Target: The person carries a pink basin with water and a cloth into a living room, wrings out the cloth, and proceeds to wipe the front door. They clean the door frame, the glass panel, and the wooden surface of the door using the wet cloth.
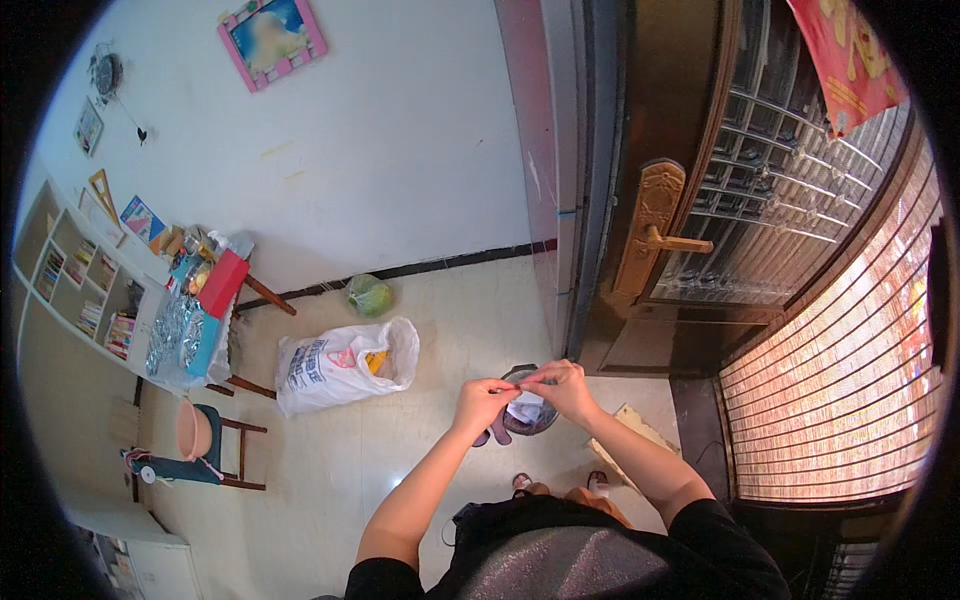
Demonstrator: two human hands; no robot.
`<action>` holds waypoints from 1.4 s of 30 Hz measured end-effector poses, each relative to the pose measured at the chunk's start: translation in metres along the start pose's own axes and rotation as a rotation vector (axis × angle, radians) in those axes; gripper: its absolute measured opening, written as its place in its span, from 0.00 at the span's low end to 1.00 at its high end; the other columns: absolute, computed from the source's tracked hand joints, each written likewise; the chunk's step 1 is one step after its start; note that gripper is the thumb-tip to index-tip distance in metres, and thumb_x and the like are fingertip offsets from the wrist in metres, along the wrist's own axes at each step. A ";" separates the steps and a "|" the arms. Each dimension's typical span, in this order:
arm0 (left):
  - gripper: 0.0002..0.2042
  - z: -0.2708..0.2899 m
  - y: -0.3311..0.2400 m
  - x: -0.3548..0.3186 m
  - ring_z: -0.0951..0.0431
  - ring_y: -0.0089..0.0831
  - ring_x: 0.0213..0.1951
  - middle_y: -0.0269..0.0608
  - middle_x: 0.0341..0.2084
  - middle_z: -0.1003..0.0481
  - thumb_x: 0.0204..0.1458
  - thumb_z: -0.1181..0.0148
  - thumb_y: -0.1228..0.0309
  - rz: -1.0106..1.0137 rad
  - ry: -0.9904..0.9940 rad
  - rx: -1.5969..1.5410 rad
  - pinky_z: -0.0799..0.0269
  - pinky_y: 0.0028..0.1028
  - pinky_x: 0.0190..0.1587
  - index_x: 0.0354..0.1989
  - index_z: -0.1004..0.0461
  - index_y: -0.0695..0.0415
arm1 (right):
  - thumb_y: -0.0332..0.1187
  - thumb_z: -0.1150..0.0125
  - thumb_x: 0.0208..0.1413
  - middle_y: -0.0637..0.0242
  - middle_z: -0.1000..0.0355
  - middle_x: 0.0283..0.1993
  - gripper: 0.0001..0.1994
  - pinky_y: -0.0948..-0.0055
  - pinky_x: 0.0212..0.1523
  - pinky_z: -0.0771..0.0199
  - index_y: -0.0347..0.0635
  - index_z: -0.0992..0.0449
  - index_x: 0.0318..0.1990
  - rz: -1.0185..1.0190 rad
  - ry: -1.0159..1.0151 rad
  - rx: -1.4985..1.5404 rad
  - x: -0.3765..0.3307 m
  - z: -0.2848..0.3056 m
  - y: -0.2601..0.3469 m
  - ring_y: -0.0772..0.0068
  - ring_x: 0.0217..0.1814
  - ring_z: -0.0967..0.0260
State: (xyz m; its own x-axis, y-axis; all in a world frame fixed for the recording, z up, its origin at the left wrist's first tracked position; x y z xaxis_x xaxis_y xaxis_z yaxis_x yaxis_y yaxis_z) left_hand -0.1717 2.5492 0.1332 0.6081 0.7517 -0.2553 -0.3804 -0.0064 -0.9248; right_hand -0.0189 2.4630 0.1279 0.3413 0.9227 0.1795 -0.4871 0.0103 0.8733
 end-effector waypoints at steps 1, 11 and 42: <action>0.09 0.005 0.004 0.001 0.30 0.19 0.19 0.34 0.16 0.27 0.42 0.38 0.70 -0.012 0.000 0.001 0.37 0.21 0.23 0.31 0.23 0.61 | 0.34 0.34 0.39 0.67 0.27 0.29 0.06 0.72 0.41 0.36 0.47 0.20 0.28 -0.018 -0.015 -0.001 0.002 -0.005 0.000 0.70 0.36 0.34; 0.16 0.058 0.033 -0.005 0.31 0.21 0.20 0.37 0.20 0.27 0.40 0.36 0.71 0.066 -0.041 -0.022 0.36 0.23 0.24 0.41 0.25 0.60 | 0.36 0.36 0.41 0.68 0.27 0.26 0.06 0.69 0.39 0.37 0.45 0.21 0.25 -0.148 -0.094 -0.090 0.026 -0.025 -0.039 0.69 0.31 0.34; 0.12 0.128 0.118 -0.066 0.41 0.15 0.16 0.26 0.12 0.37 0.40 0.36 0.74 0.210 -0.395 -0.089 0.45 0.18 0.18 0.37 0.24 0.60 | 0.50 0.34 0.30 0.58 0.52 0.64 0.32 0.64 0.60 0.47 0.51 0.29 0.48 -0.819 0.439 -0.406 0.042 -0.128 -0.181 0.61 0.64 0.51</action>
State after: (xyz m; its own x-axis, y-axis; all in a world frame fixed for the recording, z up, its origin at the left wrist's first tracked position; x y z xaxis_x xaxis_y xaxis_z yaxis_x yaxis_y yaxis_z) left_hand -0.3461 2.5830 0.0773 0.2056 0.9218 -0.3287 -0.3951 -0.2290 -0.8896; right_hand -0.0195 2.5497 -0.0806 0.4067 0.6326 -0.6591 -0.5006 0.7578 0.4185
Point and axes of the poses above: each hand's wrist, its own x-axis towards the middle knuckle, its own z-axis out of the back of the hand, y = z × x, the point moved 2 cm from there along x, towards the middle knuckle
